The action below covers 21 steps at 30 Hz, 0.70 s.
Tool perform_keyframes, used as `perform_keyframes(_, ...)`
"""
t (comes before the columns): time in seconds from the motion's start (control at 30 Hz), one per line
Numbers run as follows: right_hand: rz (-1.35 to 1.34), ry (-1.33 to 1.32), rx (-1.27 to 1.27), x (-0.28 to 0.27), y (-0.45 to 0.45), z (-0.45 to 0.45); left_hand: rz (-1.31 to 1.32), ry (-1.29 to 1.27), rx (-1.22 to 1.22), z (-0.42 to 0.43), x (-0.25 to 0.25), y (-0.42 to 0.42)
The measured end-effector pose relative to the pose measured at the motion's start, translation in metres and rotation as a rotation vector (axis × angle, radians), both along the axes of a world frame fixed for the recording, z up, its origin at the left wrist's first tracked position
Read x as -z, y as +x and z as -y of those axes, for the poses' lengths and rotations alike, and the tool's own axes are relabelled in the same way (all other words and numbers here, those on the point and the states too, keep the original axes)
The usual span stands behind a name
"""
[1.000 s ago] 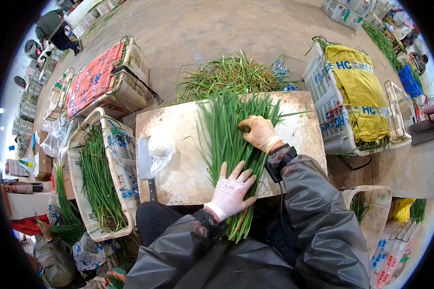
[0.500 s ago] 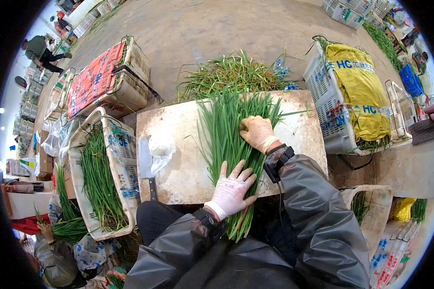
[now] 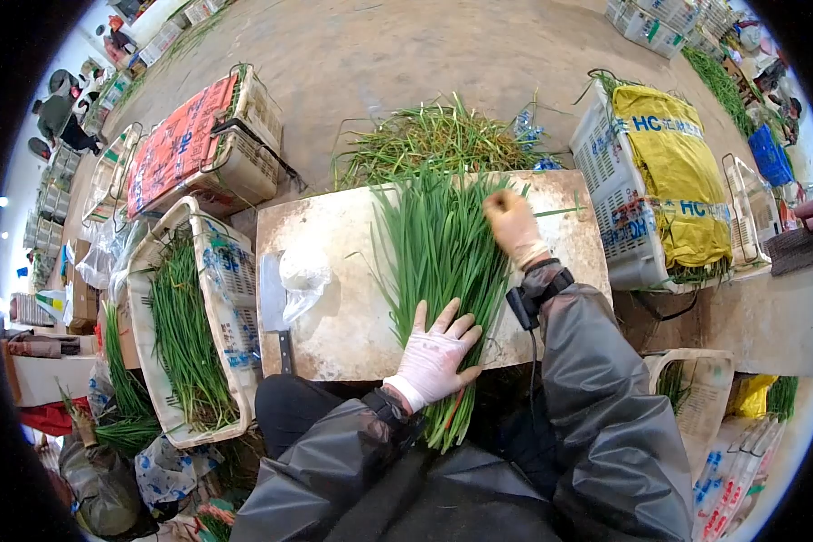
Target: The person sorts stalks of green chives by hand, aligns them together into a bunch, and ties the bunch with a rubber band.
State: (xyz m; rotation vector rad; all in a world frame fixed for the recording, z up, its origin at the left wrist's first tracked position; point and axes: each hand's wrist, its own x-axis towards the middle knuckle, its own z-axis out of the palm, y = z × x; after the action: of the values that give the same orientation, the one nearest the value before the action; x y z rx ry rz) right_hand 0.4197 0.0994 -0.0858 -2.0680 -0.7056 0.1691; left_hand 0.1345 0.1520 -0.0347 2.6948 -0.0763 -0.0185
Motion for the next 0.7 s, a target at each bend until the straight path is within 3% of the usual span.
perform_keyframes(0.07, 0.158, 0.023, 0.265, -0.005, 0.019, 0.006, 0.002, -0.001, -0.001, 0.000, 0.000, 0.000)
perform_keyframes(0.13, 0.347, -0.217, 0.313, -0.008, 0.020, 0.009, -0.001, -0.002, -0.002, 0.000, -0.001, 0.000)
perform_keyframes(0.2, 0.354, -0.262, 0.227, -0.015, 0.017, 0.009, -0.005, 0.000, -0.002, 0.001, -0.001, 0.000)
perform_keyframes(0.3, 0.078, -0.072, -0.116, -0.024, -0.001, 0.006, -0.004, 0.002, -0.001, 0.001, -0.001, 0.001)
perform_keyframes(0.4, 0.304, -0.211, -0.302, -0.034, -0.022, 0.001, -0.006, 0.006, -0.002, 0.001, -0.001, 0.000)
perform_keyframes(0.47, 0.171, -0.230, -0.444, -0.030, -0.025, -0.005, -0.012, 0.006, 0.000, 0.001, -0.001, 0.000)
perform_keyframes(0.57, 0.270, -0.467, -0.419, -0.030, -0.035, -0.006, -0.023, 0.009, 0.002, 0.000, -0.001, 0.000)
perform_keyframes(0.7, 0.273, -0.578, -0.434, -0.032, -0.041, -0.009, -0.028, 0.011, 0.007, 0.001, -0.001, 0.001)
